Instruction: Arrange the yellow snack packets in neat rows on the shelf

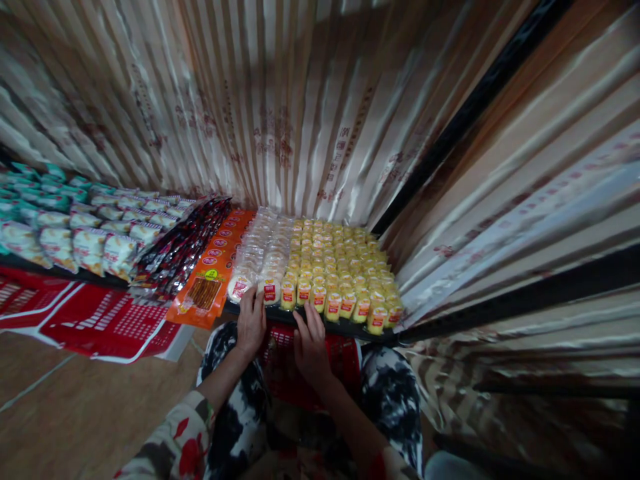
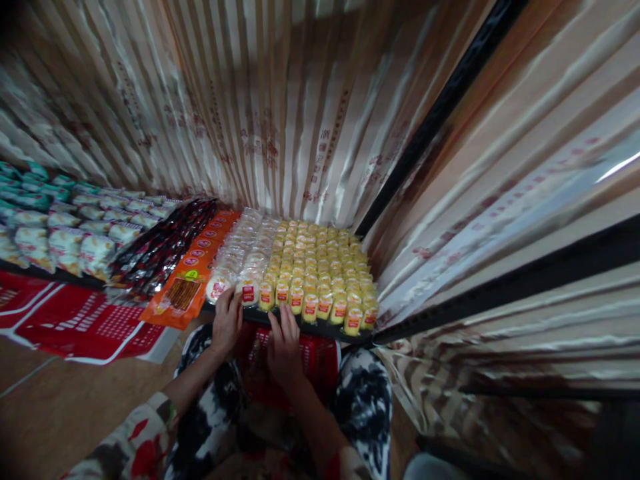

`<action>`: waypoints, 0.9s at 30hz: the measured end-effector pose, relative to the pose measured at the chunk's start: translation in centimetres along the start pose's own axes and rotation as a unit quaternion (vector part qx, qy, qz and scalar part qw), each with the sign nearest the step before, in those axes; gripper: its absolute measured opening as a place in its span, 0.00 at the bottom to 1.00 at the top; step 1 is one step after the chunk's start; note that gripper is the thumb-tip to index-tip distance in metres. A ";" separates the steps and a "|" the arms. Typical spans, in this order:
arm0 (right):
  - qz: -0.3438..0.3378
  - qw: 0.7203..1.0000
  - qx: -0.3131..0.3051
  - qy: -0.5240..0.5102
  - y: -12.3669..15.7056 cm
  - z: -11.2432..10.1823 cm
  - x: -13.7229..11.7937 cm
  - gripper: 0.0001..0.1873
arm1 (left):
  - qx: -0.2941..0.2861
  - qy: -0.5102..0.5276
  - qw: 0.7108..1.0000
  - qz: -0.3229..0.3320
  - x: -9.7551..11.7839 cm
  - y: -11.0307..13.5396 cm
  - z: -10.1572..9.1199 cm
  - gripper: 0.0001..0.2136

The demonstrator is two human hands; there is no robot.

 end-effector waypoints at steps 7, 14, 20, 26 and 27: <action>0.008 1.000 0.006 0.016 0.1 -0.5 0.4 0.23 | -0.014 -0.031 0.999 0.015 -0.3 -0.8 0.6 0.17; 0.001 0.998 -0.031 0.062 -0.8 0.0 -0.4 0.25 | -0.018 -0.042 0.999 0.010 0.2 -1.2 0.0 0.15; -0.002 0.992 -0.073 0.107 -1.7 1.6 -1.1 0.29 | 0.003 -0.078 0.995 -0.067 -1.3 -0.7 -1.3 0.18; 0.010 0.990 -0.080 0.113 -1.9 2.5 -0.5 0.28 | -0.044 -0.100 0.992 -0.068 -2.4 -1.0 -0.1 0.23; 0.011 0.990 -0.083 0.111 -1.8 2.7 -0.4 0.28 | -0.048 -0.102 0.991 -0.066 -2.4 -1.0 0.2 0.23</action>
Point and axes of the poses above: each hand's wrist, its own y-axis away from the middle knuckle, its own z-axis out of the palm, x = y × z, the point moved 8 cm from there along -y, towards the middle knuckle, and after that the axes turned 1 degree about -z, right-handed, at the moved point
